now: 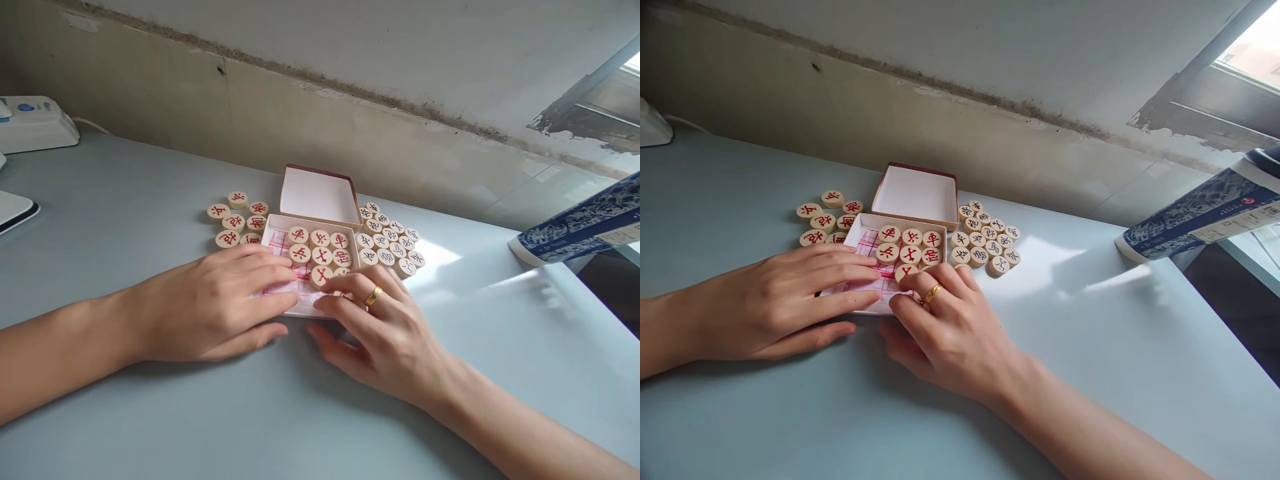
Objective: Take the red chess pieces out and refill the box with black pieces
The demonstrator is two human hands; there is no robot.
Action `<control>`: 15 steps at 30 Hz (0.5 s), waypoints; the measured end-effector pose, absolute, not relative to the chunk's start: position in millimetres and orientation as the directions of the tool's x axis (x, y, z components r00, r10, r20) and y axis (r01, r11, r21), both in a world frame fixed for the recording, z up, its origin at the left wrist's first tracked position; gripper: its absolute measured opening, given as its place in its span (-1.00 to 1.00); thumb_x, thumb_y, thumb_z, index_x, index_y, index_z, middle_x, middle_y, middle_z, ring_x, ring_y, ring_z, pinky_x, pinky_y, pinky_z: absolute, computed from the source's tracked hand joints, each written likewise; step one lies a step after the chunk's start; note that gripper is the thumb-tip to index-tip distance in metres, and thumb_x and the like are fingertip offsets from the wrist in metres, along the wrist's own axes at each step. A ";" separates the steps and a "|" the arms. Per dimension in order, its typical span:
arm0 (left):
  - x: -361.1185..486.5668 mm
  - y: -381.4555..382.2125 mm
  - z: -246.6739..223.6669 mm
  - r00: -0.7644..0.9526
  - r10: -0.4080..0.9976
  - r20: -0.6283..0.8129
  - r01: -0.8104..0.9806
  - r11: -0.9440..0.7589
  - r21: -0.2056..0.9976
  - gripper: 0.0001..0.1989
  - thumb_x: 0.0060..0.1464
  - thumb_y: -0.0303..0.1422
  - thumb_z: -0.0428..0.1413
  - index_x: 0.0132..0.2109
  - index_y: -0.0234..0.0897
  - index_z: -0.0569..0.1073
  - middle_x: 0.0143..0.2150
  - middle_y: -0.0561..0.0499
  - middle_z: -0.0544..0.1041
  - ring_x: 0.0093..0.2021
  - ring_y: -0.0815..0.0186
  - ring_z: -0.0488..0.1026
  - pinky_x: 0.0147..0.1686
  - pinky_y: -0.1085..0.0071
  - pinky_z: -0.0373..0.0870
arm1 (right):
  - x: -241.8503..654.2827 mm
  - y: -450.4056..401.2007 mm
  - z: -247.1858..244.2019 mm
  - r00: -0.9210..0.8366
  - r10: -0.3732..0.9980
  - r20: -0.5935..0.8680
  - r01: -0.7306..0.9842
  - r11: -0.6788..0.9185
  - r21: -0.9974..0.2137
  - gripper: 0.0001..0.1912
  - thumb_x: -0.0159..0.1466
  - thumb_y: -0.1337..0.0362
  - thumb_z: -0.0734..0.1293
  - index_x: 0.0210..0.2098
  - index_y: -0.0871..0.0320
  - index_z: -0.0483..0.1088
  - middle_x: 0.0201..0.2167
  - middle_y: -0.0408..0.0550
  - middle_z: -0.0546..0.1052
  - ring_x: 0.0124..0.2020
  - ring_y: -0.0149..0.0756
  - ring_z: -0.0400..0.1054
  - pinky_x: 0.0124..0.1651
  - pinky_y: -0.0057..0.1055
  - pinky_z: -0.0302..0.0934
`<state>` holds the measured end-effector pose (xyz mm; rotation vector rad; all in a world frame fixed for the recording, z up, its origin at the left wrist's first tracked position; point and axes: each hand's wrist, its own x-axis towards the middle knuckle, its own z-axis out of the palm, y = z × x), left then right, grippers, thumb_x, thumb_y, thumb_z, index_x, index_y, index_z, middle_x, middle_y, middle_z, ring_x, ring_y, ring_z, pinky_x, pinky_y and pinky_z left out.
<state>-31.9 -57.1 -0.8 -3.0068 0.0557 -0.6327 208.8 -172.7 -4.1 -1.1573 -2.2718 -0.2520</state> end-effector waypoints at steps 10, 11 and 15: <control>-29.7 -58.9 -1.1 0.896 -0.055 0.440 -0.015 -0.995 -0.094 -0.77 0.40 -0.48 0.02 0.04 -0.36 0.54 0.00 -0.15 0.64 0.05 0.07 0.58 0.18 0.10 0.49 | 208.8 -174.1 -3.9 -0.484 0.694 0.534 0.828 0.560 0.023 -0.86 0.43 0.31 0.37 -0.07 0.25 0.51 -0.11 0.04 0.68 -0.18 -0.14 0.49 -0.17 -0.16 0.30; -29.8 -58.8 -1.1 0.895 -0.057 0.442 -0.018 -0.996 -0.093 -0.78 0.40 -0.48 0.02 0.02 -0.36 0.55 0.00 -0.15 0.64 0.05 0.08 0.57 0.18 0.10 0.48 | 208.7 -173.9 -3.7 -0.496 0.689 0.529 0.819 0.573 0.021 -0.85 0.44 0.31 0.36 -0.06 0.25 0.52 -0.11 0.04 0.68 -0.19 -0.15 0.49 -0.19 -0.17 0.30; -30.0 -58.5 -1.0 0.886 -0.057 0.460 -0.031 -0.997 -0.064 -0.81 0.39 -0.51 0.02 -0.02 -0.36 0.53 0.02 -0.18 0.62 0.10 0.08 0.56 0.21 0.11 0.47 | 208.3 -172.6 -3.7 -0.544 0.666 0.510 0.762 0.647 -0.032 -0.82 0.46 0.36 0.34 0.00 0.27 0.53 -0.03 0.08 0.67 -0.15 -0.19 0.52 -0.17 -0.22 0.36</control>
